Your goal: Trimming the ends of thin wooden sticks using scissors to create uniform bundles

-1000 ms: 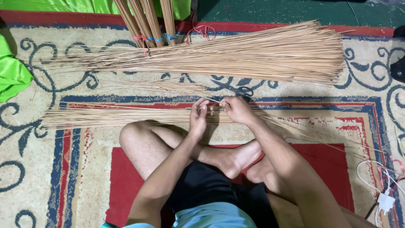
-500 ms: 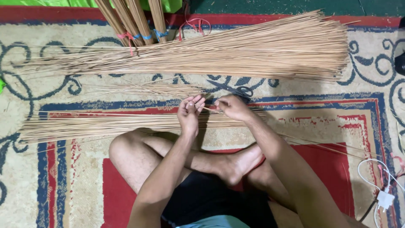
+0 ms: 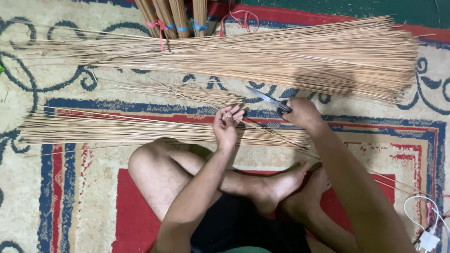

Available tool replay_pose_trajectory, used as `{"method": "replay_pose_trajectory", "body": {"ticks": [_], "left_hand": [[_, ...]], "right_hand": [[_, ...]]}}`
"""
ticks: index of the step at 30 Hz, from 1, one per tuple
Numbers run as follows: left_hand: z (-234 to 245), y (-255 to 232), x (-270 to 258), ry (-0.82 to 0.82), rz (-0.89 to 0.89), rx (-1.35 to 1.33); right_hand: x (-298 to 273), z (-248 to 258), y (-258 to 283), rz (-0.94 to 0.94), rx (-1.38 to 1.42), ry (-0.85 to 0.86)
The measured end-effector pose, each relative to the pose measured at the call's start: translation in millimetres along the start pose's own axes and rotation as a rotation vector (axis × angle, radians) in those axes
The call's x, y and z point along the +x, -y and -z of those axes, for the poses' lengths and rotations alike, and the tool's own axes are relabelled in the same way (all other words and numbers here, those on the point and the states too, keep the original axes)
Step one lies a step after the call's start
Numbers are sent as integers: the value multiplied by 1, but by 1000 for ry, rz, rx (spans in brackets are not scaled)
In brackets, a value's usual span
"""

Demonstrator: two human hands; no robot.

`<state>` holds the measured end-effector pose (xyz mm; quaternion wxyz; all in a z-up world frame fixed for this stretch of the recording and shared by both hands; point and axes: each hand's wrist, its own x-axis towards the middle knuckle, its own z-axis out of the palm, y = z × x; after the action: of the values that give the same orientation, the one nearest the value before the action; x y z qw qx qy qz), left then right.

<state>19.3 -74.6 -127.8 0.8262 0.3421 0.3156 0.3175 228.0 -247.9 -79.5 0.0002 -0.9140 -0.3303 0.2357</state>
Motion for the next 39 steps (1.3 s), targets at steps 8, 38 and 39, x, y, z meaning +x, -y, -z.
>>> {"method": "replay_pose_trajectory", "body": {"ticks": [8, 38, 39], "left_hand": [[-3, 12, -4, 15, -19, 10], [-13, 8, -16, -56, -141, 266], [-11, 12, -15, -61, -131, 246]], "right_hand": [[-50, 121, 88, 88, -24, 163], [8, 124, 198, 232, -539, 413], [8, 125, 202, 258, -571, 413]]}}
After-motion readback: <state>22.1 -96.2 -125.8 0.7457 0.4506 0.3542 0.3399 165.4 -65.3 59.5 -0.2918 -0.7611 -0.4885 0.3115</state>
